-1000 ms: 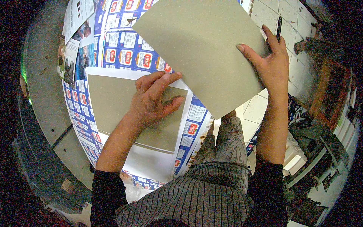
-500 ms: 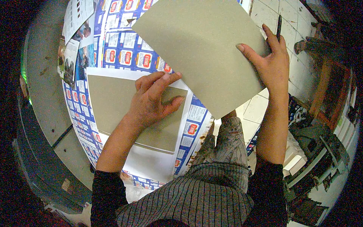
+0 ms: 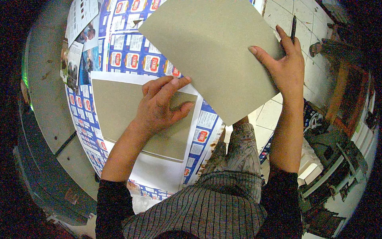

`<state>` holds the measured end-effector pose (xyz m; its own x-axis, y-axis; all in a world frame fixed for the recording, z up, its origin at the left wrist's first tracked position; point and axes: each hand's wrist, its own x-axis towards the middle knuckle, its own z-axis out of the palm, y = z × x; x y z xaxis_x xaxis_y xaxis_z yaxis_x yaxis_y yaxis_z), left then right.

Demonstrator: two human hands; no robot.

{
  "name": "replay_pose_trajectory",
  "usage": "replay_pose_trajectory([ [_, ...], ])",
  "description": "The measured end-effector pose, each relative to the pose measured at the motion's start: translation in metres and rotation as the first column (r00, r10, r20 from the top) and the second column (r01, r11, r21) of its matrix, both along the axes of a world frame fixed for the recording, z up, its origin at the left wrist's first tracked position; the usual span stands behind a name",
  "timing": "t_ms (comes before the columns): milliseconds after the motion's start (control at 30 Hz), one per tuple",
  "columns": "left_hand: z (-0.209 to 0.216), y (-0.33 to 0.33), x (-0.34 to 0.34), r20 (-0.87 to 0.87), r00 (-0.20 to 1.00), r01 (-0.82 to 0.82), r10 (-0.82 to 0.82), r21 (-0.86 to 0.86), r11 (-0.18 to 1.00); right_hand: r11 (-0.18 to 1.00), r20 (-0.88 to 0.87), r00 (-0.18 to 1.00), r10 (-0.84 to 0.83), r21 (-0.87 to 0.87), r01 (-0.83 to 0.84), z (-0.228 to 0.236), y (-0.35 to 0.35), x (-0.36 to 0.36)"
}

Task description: The person positions sheets of cardboard onto a template surface and uses a pen to mark specific alignment points.

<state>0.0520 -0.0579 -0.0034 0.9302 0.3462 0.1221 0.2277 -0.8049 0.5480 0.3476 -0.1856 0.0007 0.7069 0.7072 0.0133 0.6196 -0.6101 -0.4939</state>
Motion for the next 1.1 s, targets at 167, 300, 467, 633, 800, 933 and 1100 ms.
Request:
replay_pose_trajectory([
  [167,-0.0016,-0.0006,-0.0006,-0.012,1.0,-0.003,0.003,-0.002,1.0,1.0,0.02,1.0,0.008,0.03,-0.009,-0.0027,-0.0004,-0.0003],
  [300,-0.0017,-0.0002,-0.0001,-0.001,1.0,-0.002,0.002,0.002,1.0,1.0,0.012,1.0,-0.001,0.02,0.0,0.0008,0.0013,-0.0019],
  [467,-0.0022,0.0,-0.0009,0.008,1.0,-0.003,0.003,-0.003,1.0,1.0,0.015,1.0,0.0,0.007,0.0,0.0014,0.0012,-0.0018],
  [633,-0.0031,-0.0001,-0.0015,0.003,1.0,0.006,-0.006,-0.01,1.0,1.0,0.026,1.0,0.008,-0.003,-0.008,0.0001,0.0001,-0.0005],
  [800,-0.0028,-0.0005,-0.002,-0.005,1.0,0.006,-0.006,-0.019,1.0,1.0,0.018,1.0,-0.012,-0.019,0.012,0.0007,0.0004,-0.0014],
  [933,-0.0024,-0.0004,-0.0021,-0.011,1.0,-0.001,0.001,-0.026,1.0,1.0,0.033,0.999,-0.003,0.003,0.003,-0.001,0.0,-0.0017],
  [1100,-0.0019,-0.0001,-0.0017,0.004,1.0,0.0,0.0,-0.013,1.0,1.0,0.013,1.0,-0.006,0.01,0.006,0.0002,0.0006,-0.0019],
])
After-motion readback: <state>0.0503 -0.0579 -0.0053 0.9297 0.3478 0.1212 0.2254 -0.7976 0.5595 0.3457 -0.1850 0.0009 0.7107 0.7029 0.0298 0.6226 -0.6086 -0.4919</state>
